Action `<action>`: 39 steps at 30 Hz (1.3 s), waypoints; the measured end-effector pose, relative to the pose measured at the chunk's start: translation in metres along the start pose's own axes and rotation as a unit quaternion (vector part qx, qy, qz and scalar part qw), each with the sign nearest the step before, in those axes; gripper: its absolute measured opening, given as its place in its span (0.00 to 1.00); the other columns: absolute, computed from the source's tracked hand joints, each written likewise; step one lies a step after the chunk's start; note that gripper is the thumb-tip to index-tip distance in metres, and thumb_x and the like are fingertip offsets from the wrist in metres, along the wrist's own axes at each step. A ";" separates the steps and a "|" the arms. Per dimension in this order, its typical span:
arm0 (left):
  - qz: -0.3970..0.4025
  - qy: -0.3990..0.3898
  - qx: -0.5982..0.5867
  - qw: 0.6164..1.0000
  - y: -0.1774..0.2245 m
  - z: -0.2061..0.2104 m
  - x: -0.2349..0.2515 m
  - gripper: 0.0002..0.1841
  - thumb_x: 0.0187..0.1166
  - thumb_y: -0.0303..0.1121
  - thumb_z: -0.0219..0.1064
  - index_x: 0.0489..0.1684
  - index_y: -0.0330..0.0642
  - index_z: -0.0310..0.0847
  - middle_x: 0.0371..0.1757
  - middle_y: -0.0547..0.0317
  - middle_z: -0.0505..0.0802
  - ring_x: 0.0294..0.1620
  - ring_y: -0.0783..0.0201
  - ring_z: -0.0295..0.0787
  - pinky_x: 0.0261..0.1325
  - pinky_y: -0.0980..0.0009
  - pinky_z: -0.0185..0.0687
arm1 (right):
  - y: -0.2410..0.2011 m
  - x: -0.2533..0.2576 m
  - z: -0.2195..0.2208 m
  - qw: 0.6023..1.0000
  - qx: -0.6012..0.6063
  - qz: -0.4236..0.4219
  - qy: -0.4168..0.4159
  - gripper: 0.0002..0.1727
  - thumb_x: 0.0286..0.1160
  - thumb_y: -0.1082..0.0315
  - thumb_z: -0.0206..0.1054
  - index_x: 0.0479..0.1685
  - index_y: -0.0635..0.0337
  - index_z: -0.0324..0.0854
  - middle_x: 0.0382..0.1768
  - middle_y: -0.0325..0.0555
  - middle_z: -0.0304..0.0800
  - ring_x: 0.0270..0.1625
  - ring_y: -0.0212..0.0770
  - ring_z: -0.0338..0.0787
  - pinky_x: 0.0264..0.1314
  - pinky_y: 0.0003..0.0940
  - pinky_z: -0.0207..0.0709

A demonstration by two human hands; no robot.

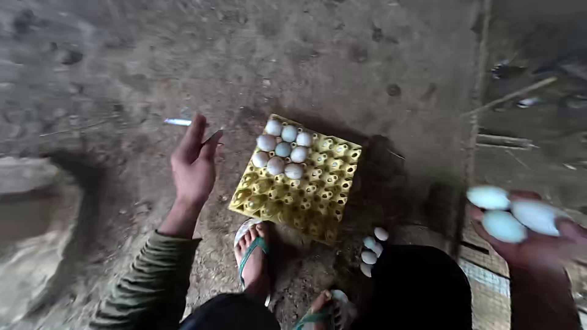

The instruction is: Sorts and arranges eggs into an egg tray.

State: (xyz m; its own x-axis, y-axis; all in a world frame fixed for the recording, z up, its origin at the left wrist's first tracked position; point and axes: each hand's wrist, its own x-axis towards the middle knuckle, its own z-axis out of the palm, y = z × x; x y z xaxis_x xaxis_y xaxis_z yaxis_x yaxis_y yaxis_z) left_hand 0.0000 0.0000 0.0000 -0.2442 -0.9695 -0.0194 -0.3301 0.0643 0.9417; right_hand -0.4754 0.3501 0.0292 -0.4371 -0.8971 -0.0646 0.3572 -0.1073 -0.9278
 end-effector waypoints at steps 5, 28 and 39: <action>-0.057 0.037 -0.028 0.997 -0.078 0.021 -0.027 0.31 0.86 0.30 0.53 0.92 0.40 0.55 0.90 0.46 0.66 0.81 0.62 0.76 0.79 0.63 0.76 | 0.045 0.074 0.086 0.947 -0.302 0.087 -0.062 0.26 0.56 0.38 0.77 0.53 0.38 0.85 0.67 0.30 0.83 0.38 0.26 0.88 0.25 0.24 0.82; -0.152 0.000 -0.018 0.988 -0.122 0.046 -0.071 0.33 0.84 0.37 0.55 0.92 0.47 0.57 0.81 0.46 0.80 0.73 0.62 0.85 0.73 0.61 0.79 | 0.157 0.137 0.232 0.707 -0.673 0.194 -0.098 0.38 0.66 0.38 0.79 0.74 0.48 0.79 0.63 0.55 0.87 0.63 0.57 0.88 0.62 0.64 0.80; -0.093 0.012 -0.032 0.995 -0.133 0.050 -0.074 0.31 0.86 0.33 0.50 0.88 0.28 0.56 0.89 0.38 0.66 0.85 0.61 0.70 0.84 0.66 0.67 | 0.161 0.088 0.220 0.736 -0.663 0.097 -0.097 0.32 0.74 0.41 0.72 0.71 0.51 0.81 0.67 0.55 0.82 0.64 0.55 0.86 0.57 0.57 0.85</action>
State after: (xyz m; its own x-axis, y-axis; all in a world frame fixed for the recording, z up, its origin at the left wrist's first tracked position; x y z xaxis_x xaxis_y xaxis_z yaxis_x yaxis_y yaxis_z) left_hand 0.0168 0.0752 -0.1408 -0.1614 -0.9687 -0.1885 -0.3079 -0.1321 0.9422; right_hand -0.2745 0.1596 -0.0451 -0.3126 -0.8981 -0.3092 -0.7778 0.4289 -0.4595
